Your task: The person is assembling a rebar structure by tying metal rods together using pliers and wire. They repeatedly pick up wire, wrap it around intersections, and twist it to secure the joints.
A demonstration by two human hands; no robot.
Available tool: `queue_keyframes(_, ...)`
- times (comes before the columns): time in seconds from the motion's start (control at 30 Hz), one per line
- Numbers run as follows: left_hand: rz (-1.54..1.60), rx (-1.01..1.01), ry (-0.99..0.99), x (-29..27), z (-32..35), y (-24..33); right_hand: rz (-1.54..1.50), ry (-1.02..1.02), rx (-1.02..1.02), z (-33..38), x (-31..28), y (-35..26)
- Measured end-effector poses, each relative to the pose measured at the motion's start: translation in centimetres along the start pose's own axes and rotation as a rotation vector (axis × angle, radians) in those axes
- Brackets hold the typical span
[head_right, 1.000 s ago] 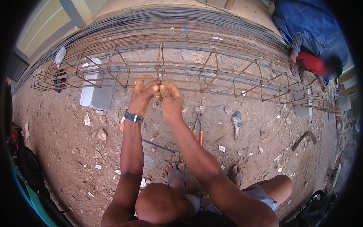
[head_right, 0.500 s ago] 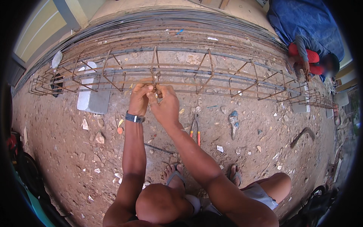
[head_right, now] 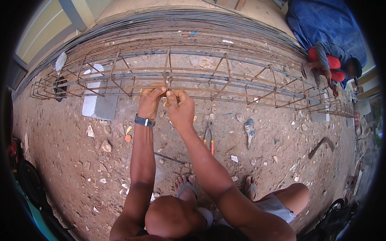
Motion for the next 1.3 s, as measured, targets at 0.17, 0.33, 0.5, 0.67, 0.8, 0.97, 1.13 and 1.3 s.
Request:
queue_keyframes(0.17, -0.022, 0.017, 0.027, -0.1, -0.3, -0.2, -0.322, -0.087, 0.224, -0.5, 0.6, 3.0)
queue_keyframes(0.33, -0.088, -0.002, 0.041, -0.2, -0.2, -0.5, -0.343, -0.119, 0.337, -0.4, 0.7, 3.9)
queue_keyframes(0.5, 0.008, 0.042, 0.000, -0.1, -0.3, 0.0, -0.733, -0.311, 0.646, -0.4, 2.6, 6.3)
queue_keyframes(0.67, 0.003, 0.027, -0.022, 0.4, -0.5, 0.0, -0.857, -0.305, 0.650, -0.6, 2.7, 7.1)
queue_keyframes(0.8, 0.015, -0.010, 0.018, 0.0, 0.0, -0.2, -0.382, -0.073, 0.259, 0.2, 0.7, 4.1)
queue_keyframes(0.97, -0.010, 0.035, 0.029, 0.0, -0.1, -0.6, 0.124, 0.159, -0.346, 1.4, -0.9, -0.7)
queue_keyframes(1.13, -0.048, 0.073, 0.039, -1.0, 0.0, -0.6, 0.408, 0.204, -0.591, 4.1, -0.5, -3.7)
queue_keyframes(1.3, 0.014, 0.094, 0.055, 0.1, -0.1, -0.7, 0.614, 0.267, -0.721, 4.4, -0.4, -5.8)
Point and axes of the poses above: each hand's wrist, its own z-axis away from the middle knuckle, its own x-axis out of the palm, y = z × x, the point moved 10 cm from there along -z, towards the middle knuckle, and after that the axes turned 5 degrees about x, right-handed, at the moved point
